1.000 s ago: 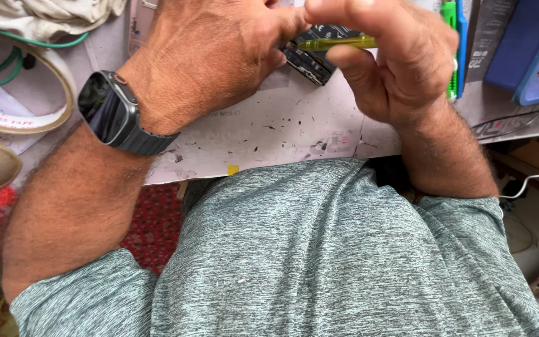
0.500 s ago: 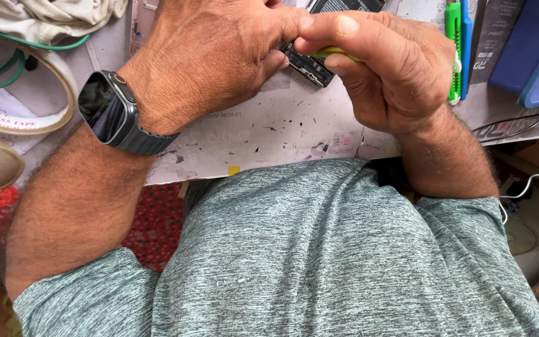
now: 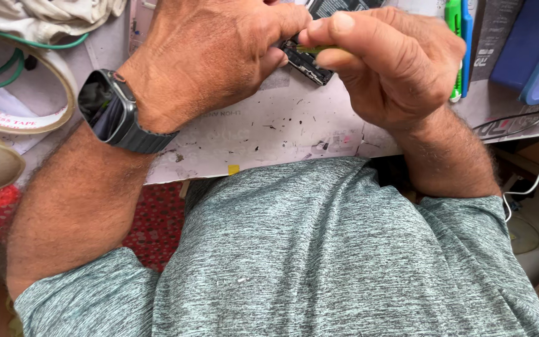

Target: The person uses a green precision screwdriver to manipulate small components on a disassembled smartphone, then uses a blue toothbrush to clean the battery and the phone's internal frame.

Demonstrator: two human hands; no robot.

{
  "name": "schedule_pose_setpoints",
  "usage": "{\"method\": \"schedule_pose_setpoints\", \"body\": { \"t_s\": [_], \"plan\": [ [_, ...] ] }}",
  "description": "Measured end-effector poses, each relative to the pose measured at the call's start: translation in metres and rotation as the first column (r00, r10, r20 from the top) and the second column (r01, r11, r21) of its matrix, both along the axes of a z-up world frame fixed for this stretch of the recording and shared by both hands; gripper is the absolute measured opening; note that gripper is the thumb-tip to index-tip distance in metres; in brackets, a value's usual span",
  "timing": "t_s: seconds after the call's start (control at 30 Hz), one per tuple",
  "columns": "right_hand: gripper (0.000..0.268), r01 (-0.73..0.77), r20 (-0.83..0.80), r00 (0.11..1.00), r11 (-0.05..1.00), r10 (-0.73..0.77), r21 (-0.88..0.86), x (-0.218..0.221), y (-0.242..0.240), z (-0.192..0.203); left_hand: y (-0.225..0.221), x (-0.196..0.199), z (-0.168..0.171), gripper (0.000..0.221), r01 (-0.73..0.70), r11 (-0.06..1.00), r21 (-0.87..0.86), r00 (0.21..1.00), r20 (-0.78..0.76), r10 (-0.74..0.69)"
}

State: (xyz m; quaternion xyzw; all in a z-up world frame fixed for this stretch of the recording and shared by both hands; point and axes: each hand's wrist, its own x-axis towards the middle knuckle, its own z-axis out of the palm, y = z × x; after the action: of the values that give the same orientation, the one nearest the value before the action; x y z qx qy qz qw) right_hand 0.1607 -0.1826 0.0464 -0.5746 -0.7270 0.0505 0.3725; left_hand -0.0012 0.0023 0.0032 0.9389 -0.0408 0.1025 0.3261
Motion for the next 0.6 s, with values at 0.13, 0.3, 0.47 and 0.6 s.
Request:
{"method": "schedule_pose_setpoints", "body": {
  "t_s": [0.13, 0.3, 0.47, 0.6],
  "plan": [
    [0.034, 0.009, 0.004, 1.0, 1.0, -0.009, -0.005, 0.0012, -0.0008, 0.0024, 0.0001, -0.0001, -0.0012, 0.018, -0.017, 1.0, 0.005, 0.998, 0.066, 0.017],
    [0.032, 0.004, -0.02, 1.0, 0.999, -0.005, -0.046, -0.0023, 0.0002, -0.0001, 0.0, 0.0003, -0.0066, 0.015, -0.018, 0.998, 0.058, 0.996, 0.083, 0.013],
    [0.03, 0.024, -0.026, 0.999, 0.998, -0.026, -0.054, -0.0027, -0.0007, 0.0041, 0.0018, -0.0003, -0.0008, 0.02, -0.023, 0.999, 0.03, 0.99, 0.14, 0.018],
    [0.03, 0.045, 0.008, 0.999, 0.998, -0.044, -0.041, -0.0013, 0.0017, 0.0094, 0.0069, 0.0056, -0.0011, 0.021, 0.018, 1.0, 0.011, 0.994, 0.106, -0.019]
  ]
}}
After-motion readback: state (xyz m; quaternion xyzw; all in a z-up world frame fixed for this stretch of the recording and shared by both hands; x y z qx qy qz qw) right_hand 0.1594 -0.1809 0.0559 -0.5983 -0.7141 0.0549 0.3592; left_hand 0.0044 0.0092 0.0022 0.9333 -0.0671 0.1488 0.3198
